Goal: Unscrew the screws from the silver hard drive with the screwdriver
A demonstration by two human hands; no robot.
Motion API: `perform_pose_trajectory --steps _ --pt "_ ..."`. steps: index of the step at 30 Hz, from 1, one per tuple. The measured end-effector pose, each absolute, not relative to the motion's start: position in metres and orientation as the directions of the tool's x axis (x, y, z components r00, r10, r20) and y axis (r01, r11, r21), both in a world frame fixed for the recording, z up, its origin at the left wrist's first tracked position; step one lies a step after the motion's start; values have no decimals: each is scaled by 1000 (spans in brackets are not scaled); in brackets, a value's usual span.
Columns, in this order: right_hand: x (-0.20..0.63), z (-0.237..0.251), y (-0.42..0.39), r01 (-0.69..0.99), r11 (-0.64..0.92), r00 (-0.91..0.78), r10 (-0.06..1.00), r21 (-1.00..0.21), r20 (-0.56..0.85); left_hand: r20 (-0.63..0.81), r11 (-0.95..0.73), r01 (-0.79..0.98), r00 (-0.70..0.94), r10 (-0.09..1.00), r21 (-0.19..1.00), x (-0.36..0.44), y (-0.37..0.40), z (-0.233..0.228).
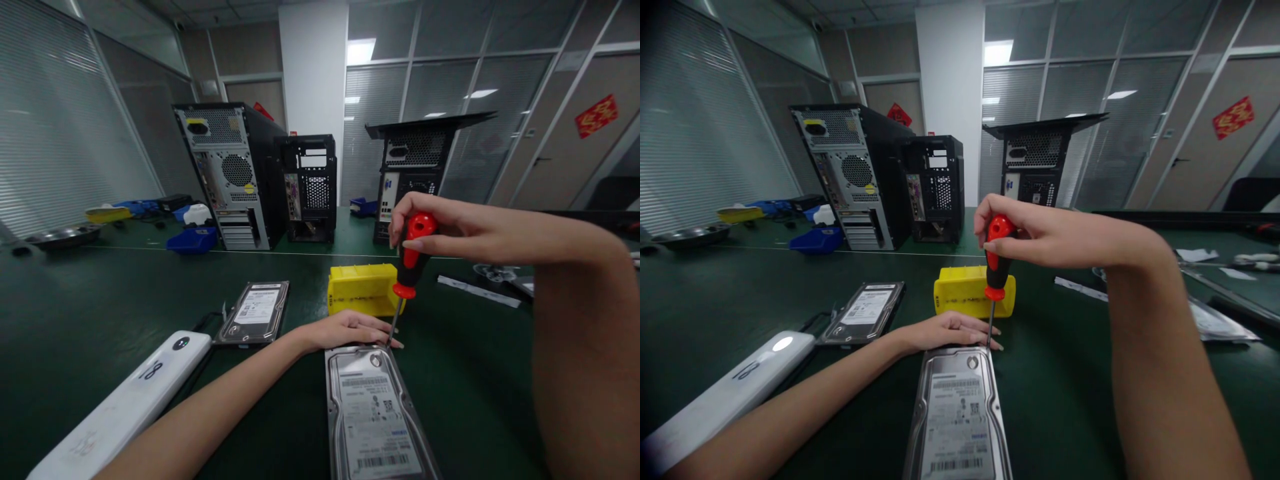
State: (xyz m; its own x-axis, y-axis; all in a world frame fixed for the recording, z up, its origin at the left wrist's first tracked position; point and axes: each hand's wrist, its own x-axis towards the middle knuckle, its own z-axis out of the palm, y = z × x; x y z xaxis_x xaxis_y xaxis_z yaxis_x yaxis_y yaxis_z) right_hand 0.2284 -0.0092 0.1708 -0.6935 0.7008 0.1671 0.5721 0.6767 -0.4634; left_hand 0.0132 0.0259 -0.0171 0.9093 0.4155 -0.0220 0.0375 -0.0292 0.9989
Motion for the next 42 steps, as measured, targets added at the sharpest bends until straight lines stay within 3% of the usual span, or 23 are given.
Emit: perform_pose_trajectory --steps 7,16,25,32,42 --pt "216 172 -7 563 703 -694 688 -436 212 -52 -43 78 900 433 996 16 22 -10" --pt "225 170 -11 501 653 -678 704 -568 212 -21 -104 69 911 411 992 15 25 -16" --pt "214 167 5 538 708 -675 687 -458 269 -58 52 40 907 416 998 15 26 -18" --pt "217 167 3 359 686 -762 607 -633 226 -33 63 8 912 409 998 15 27 -21" --pt "220 167 6 413 705 -726 637 -577 259 -58 31 50 907 417 998 15 25 -16"
